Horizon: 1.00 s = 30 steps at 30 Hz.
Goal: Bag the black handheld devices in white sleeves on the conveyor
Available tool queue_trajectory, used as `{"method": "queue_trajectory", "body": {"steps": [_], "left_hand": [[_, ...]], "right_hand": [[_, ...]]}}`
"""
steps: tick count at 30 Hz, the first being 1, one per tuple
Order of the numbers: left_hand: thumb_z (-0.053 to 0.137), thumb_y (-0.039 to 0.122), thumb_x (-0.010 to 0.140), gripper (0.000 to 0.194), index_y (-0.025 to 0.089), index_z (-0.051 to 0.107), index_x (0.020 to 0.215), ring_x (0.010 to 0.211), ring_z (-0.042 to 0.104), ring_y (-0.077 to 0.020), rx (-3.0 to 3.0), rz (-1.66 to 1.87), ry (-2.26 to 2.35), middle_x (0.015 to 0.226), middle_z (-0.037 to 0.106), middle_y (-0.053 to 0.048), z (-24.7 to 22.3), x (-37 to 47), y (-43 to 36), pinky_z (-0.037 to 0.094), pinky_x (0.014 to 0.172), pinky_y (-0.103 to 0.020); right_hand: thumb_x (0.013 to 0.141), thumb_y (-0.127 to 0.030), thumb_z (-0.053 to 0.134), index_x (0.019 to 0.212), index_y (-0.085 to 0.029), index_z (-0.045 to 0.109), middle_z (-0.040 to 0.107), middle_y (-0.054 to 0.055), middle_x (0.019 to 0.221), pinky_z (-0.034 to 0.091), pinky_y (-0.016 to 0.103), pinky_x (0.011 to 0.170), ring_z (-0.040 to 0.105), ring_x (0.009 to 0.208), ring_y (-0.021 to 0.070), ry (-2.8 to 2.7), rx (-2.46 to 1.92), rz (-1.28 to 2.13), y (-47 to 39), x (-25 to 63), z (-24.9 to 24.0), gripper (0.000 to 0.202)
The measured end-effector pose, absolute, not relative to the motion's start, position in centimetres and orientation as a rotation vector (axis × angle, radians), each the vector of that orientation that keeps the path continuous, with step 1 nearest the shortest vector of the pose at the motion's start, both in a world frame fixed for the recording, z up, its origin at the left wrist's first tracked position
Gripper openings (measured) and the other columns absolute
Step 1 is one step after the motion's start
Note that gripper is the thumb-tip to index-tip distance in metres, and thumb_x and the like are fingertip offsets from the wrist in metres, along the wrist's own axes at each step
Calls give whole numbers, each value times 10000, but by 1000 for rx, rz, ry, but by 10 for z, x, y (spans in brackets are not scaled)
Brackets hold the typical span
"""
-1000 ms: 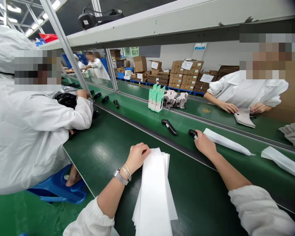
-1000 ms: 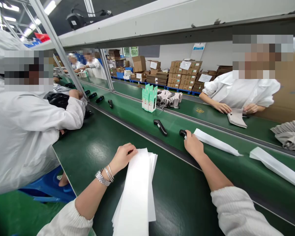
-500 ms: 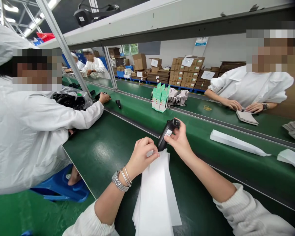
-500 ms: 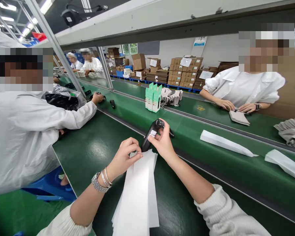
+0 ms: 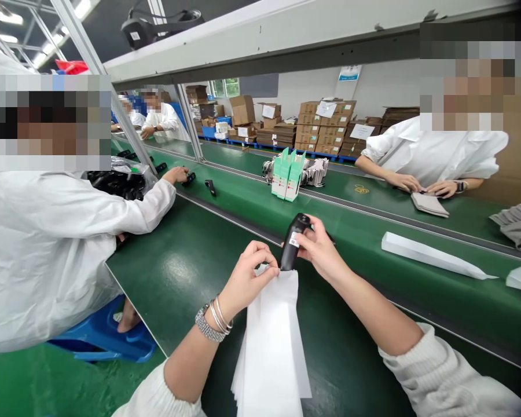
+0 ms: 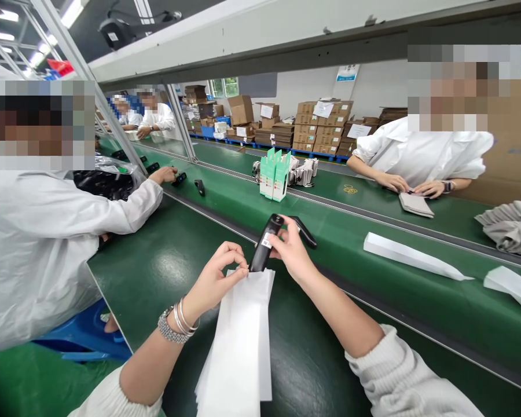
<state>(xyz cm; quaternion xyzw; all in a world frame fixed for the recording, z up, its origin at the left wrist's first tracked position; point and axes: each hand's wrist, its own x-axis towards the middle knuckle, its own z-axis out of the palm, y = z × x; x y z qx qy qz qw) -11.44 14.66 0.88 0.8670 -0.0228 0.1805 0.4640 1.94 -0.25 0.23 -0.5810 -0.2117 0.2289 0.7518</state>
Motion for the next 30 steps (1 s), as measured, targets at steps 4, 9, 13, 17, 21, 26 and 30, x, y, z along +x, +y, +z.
{"method": "queue_trajectory", "body": {"steps": [4, 9, 13, 17, 21, 26, 30], "left_hand": [[568, 204, 865, 58, 184, 596, 818, 1013, 508, -155, 2100, 446, -89, 1011, 483, -42, 10, -113, 142, 435, 964, -314], [554, 183, 860, 56, 181, 587, 816, 1011, 486, -170, 2133, 573, -54, 1016, 451, -56, 6, -112, 134, 440, 972, -344], [565, 138, 823, 52, 183, 571, 796, 996, 488, -169, 2094, 687, 132, 1020, 440, -55, -1, -112, 132, 461, 945, -350], [566, 114, 795, 82, 183, 566, 750, 893, 502, -148, 2013, 645, 250, 994, 461, -53, -7, -108, 133, 491, 804, -313], [559, 108, 784, 92, 175, 557, 721, 799, 488, -117, 1909, 653, 327, 967, 474, -43, -9, -103, 130, 457, 692, -270], [587, 157, 782, 73, 175, 573, 712, 782, 501, -106, 1847, 640, 349, 950, 511, -34, -16, -96, 135, 444, 676, -254], [580, 188, 784, 42, 192, 617, 765, 828, 526, -126, 2072, 522, 361, 972, 544, -33, -23, -105, 152, 453, 739, -275]], "right_hand": [[792, -308, 648, 1227, -305, 429, 556, 20, 1067, 525, 279, 631, 613, 802, 149, -696, -1457, 654, -2, 6, 0, 487], [858, -343, 589, 1208, -283, 535, 533, 48, 1234, 490, 350, 888, 598, 989, 179, -848, -1590, 420, 3, -4, -11, 359], [899, -565, 478, 1158, -253, 624, 585, 85, 1214, 479, 392, 939, 576, 1114, 241, -738, -1474, 705, 7, -8, -23, 431], [785, -641, 603, 1114, -226, 655, 654, 112, 1105, 513, 408, 871, 641, 970, 262, -621, -1358, 871, 12, -13, -26, 532], [710, -595, 701, 993, -231, 689, 673, 83, 984, 522, 365, 782, 638, 880, 244, -572, -1380, 870, 10, -24, -18, 462], [743, -560, 679, 896, -227, 685, 660, 73, 769, 499, 369, 711, 637, 743, 235, -462, -1332, 1083, -1, -19, -13, 367], [690, -543, 680, 782, -300, 657, 614, 90, 681, 468, 449, 724, 630, 697, 274, -301, -1464, 621, -41, 50, -17, 261]]}}
